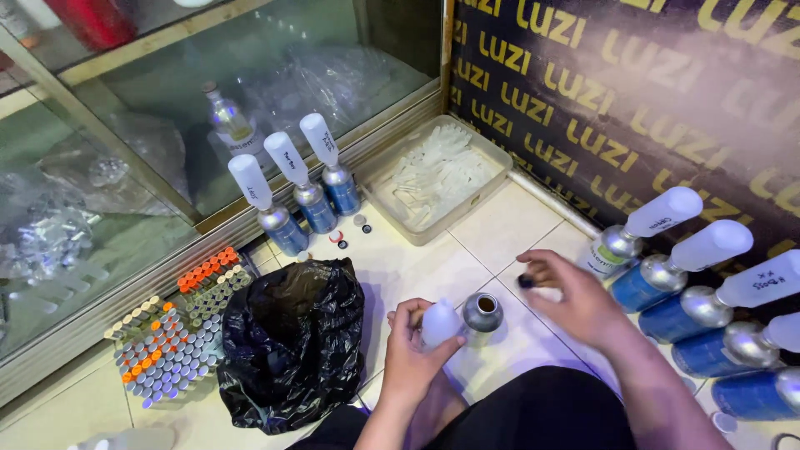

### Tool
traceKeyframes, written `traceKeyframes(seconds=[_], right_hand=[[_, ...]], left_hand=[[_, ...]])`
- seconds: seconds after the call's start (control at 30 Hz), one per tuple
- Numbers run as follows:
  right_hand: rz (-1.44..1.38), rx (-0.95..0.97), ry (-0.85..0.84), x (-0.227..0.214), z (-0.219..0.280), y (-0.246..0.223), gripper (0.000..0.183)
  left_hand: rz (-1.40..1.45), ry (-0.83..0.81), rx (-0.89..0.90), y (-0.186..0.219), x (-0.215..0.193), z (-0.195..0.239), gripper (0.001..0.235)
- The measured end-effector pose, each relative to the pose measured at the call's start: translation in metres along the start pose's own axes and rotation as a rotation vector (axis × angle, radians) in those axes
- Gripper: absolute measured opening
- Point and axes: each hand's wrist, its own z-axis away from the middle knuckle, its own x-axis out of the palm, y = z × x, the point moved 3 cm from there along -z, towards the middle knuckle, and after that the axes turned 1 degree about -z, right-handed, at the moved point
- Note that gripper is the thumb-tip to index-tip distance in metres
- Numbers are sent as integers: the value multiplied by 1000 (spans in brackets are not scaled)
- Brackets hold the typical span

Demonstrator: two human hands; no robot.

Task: The person sits on the floor and pours liquid from small white plastic bottles into larger silver metal bottles. They then screw caps onto the metal bottles and place them on the floor. The person repeats this process with multiple bottles.

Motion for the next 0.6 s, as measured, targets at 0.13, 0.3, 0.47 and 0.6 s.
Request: traceKeyframes(seconds=[0.13, 0.3, 0.47, 0.6], right_hand=[[36, -286, -81, 24, 25, -67, 48], [145, -564, -90, 43, 26, -92, 37], [4, -478, -145, 47, 28, -99, 33], [26, -440, -133, 41, 27, -86, 30]], left_hand=[[-118, -66, 88, 20, 6, 4, 64], [-517, -43, 201, 43, -1, 12, 75], [-538, -79, 342, 52, -1, 13, 65], [-634, -86, 398, 48, 1, 13, 64]])
